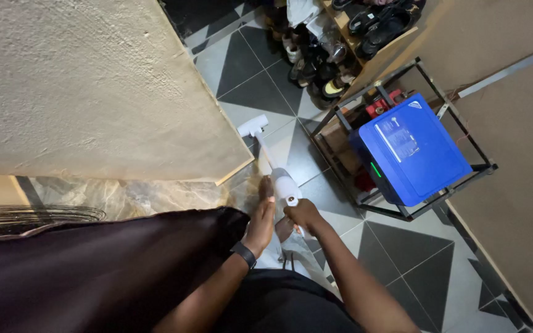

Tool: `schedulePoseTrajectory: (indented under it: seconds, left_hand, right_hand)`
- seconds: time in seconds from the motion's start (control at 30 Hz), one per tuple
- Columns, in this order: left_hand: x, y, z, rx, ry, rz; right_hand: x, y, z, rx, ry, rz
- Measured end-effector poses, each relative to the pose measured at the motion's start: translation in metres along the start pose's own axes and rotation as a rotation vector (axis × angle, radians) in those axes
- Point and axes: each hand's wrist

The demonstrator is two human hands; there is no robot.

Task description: The person vacuums the tiled floor by pushing and guiding a stick vacuum cleaner across the floor.

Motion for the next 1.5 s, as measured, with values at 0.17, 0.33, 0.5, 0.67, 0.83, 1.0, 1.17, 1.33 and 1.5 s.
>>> schedulePoseTrajectory:
  seconds: [0.17,0.33,0.5,0.67,0.83,1.0,1.17,1.33,1.5]
  left_hand:
    - [0.036,-0.005,-0.019,0.014,0.041,-0.112]
    - [0.043,-0.007,-0.031,-0.004,0.016,-0.069]
    - [0.032,-0.004,-0.035,-0.046,-0.044,-0.105]
    - [-0.017,-0.005,-0.025,-0.023,0.372,0.35]
    - [-0.005,-0.001,-0.024,-0.089,-0.003,-0.055]
    - [0.026,-0.005,-0.025,-0.098,0.007,-0.069]
    - [0.038,-0.014,-0.023,-0.079,-0.017,0.041]
    - [0.024,-0.029,-0.01,-0.148,0.053,0.039]
    - [0.014,-0.04,-0.001,-0.187,0.098,0.095]
  right_hand:
    - [-0.003,-0.003,-0.065,-0.037,0.139,0.132]
    - [0.059,0.004,-0.107,-0.006,0.16,0.216]
    - [0.11,0.003,-0.15,0.045,0.259,0.147]
    - [0.111,-0.006,-0.203,0.004,0.394,0.325]
    - [0.108,-0.005,-0.206,0.021,0.387,0.341]
    - [0.116,0.016,-0.152,0.091,0.203,0.21]
    - [0.073,0.022,-0.101,0.107,0.143,0.251]
    - [0.012,0.023,-0.057,0.093,0.11,0.322]
    - [-0.014,0.029,-0.027,0.118,0.085,0.396]
Point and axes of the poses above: each hand's wrist, its own z-axis towards the middle knuckle, its own y-axis out of the palm, x = y × z, and after that the axes turned 9 degrees about -x, right-handed
